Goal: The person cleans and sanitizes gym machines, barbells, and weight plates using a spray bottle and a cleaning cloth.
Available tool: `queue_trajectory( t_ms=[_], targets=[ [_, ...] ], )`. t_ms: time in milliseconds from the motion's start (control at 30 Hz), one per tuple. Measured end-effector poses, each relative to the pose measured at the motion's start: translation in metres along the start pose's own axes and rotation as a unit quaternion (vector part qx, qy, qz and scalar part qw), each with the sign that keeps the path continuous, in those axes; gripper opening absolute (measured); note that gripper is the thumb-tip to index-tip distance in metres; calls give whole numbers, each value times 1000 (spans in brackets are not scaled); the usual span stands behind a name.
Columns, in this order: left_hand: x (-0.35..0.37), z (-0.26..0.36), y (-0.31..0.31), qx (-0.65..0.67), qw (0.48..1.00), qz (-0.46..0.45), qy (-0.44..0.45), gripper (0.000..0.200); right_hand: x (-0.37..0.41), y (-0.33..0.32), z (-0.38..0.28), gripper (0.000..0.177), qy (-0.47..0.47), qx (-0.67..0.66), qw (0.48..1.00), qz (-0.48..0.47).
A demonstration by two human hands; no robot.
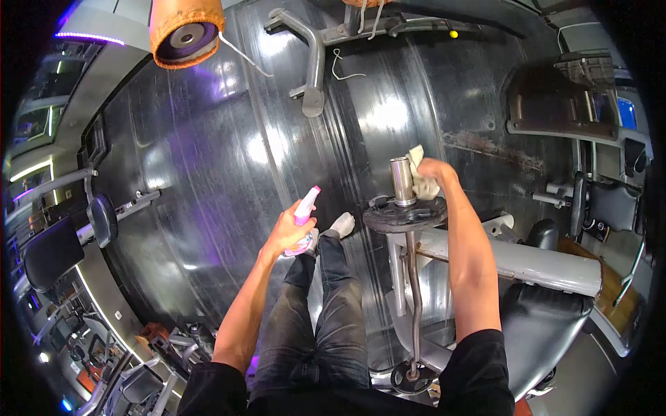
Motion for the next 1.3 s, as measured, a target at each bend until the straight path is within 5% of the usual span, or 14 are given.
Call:
queue_trajectory(
  t_ms=[167, 267, 367, 500, 567, 733, 867, 1133, 1300],
  targets=[
    [2, -15, 2, 23, 1000, -3, -2, 32, 78, 16, -38, 34, -43, 178, 983, 34],
    [5, -19, -1, 7, 1000, 7, 9, 32, 108, 35, -59, 22, -74, 355, 917, 168],
    [8, -23, -4, 0, 1000, 4, -14, 32, 112, 45, -79, 23, -69, 410, 902, 118],
    [11, -19, -11, -3, 1000, 15, 9, 31, 112, 25, -119, 22, -169, 276, 935, 146],
    [16, -14, -12, 32, 999, 20, -1, 31, 118, 25, -138, 21, -171, 246, 918, 260],
    [17, -8, -18, 14, 1000, 24, 7, 30, 103, 76, -114, 12, -384, 450, 752, 292],
    [17, -14, -17, 0, 1000, 24, 5, 30, 121, 79, -103, 15, -319, 457, 803, 211],
    [29, -4, -5, -53, 998, -16, 44, 33, 192, 8, -61, 19, -90, 391, 886, 234],
    [47, 9, 27, -86, 993, -80, 19, 33, 240, 53, -38, 29, -148, 108, 879, 439]
  ],
)
Point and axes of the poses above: each hand's wrist, its own x-axis away from the middle knuckle, its own y-axis out of the palm, z = x × y, the point moved 5 cm from there along -x, towards the middle knuckle, and after that the axes turned 3 degrees about x, right-handed, at the moved point
